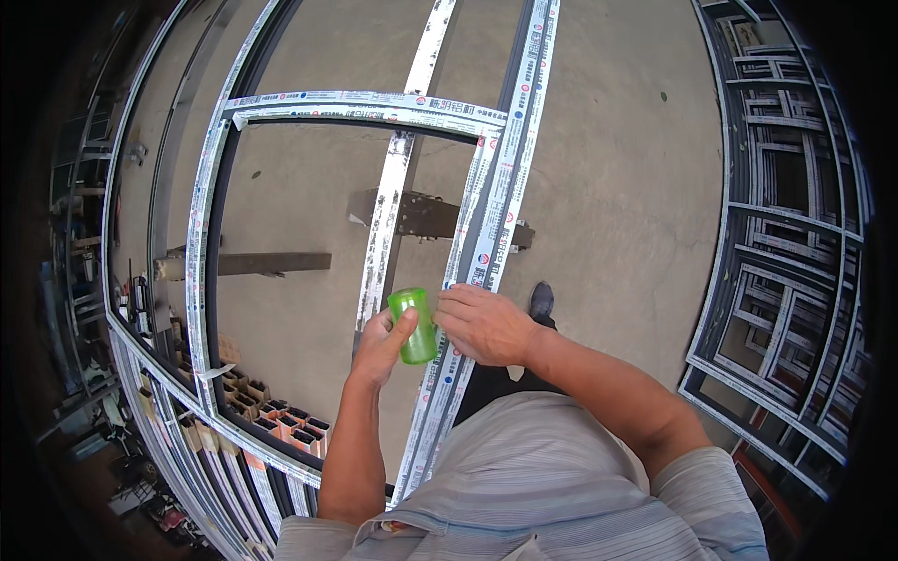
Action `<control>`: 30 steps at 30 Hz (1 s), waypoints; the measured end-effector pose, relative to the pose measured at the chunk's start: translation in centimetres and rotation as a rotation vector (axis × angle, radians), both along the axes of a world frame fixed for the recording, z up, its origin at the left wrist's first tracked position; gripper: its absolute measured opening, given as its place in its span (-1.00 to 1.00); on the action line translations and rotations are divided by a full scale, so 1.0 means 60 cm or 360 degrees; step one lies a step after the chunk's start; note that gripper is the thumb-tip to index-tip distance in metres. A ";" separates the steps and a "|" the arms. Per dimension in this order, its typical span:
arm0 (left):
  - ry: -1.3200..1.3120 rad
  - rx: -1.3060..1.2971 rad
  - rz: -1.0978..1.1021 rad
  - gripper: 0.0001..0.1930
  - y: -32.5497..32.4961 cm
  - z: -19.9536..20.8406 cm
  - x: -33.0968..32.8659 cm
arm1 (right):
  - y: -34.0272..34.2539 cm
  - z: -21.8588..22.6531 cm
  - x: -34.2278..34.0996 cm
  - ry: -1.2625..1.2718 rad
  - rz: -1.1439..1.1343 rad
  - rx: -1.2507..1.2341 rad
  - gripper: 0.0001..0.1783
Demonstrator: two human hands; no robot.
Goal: The person assembles aluminum window frames by placing metal bars into a frame structure and securing them with green tape. The person repeatedly measures and tapes the frame components, then walks to a nearby area to place the tape dispenser on a table.
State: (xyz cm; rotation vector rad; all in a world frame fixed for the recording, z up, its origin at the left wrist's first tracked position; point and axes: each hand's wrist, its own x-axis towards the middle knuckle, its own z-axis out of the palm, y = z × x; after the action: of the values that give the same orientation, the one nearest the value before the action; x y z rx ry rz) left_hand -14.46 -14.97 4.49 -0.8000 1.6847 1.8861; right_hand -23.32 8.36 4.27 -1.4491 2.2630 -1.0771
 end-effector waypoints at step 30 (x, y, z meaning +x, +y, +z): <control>0.0163 -0.0157 -0.0045 -0.43 0.027 0.003 0.000 | 0.117 0.097 0.052 -0.0223 -0.0480 0.0477 0.31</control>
State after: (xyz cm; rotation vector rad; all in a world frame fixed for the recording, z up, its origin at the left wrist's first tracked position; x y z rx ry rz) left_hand -14.47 -13.34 4.70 -0.7241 1.8538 1.8657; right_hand -20.23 15.39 10.12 -0.9107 2.4611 -0.8357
